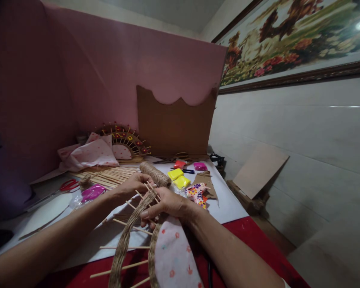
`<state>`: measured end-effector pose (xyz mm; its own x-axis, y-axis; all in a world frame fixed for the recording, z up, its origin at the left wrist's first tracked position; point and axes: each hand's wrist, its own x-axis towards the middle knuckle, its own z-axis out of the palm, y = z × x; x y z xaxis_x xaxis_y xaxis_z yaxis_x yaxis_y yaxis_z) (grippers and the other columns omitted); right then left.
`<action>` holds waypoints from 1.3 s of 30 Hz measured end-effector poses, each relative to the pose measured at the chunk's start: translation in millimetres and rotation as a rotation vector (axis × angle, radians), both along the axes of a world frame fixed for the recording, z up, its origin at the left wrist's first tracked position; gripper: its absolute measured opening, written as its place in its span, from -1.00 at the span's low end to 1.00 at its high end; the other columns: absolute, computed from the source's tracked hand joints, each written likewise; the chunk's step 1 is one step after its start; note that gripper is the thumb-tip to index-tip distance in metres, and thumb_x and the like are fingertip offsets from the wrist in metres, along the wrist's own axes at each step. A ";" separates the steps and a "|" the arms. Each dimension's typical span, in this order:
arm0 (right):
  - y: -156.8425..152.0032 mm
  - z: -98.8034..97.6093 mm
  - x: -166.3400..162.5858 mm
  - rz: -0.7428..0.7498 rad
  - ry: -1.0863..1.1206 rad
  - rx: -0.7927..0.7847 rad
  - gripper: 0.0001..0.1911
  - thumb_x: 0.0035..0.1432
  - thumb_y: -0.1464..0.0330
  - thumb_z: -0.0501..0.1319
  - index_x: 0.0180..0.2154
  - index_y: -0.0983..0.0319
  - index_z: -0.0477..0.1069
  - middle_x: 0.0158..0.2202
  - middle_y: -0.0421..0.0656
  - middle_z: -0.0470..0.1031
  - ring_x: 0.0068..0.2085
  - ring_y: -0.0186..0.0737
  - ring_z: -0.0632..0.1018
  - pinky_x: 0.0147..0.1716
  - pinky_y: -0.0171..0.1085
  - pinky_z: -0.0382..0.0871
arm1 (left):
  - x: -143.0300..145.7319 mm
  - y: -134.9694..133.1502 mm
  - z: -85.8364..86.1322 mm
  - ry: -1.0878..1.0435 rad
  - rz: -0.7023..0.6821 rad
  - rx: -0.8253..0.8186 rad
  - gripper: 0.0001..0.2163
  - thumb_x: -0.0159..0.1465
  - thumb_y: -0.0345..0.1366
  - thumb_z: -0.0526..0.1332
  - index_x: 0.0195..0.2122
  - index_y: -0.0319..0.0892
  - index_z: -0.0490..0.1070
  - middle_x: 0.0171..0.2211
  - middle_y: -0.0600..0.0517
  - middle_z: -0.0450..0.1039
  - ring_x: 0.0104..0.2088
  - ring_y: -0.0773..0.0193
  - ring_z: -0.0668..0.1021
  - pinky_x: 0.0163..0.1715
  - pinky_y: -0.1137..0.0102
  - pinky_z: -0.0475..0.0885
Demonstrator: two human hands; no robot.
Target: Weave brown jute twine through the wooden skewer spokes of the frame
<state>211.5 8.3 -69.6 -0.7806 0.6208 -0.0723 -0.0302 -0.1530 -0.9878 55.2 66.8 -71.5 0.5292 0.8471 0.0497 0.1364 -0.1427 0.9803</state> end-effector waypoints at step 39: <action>-19.1 8.3 -19.2 -0.586 -0.167 0.270 -0.53 -0.29 0.41 0.38 -0.32 0.25 0.19 -0.57 -0.26 0.41 -0.60 -0.40 0.40 -0.66 -0.42 0.19 | -12.6 -1.1 6.0 0.111 0.010 -0.083 -0.87 -0.15 -0.34 0.28 -0.66 -0.25 0.33 -0.77 0.21 0.17 -0.73 0.49 0.17 -0.72 0.51 -0.01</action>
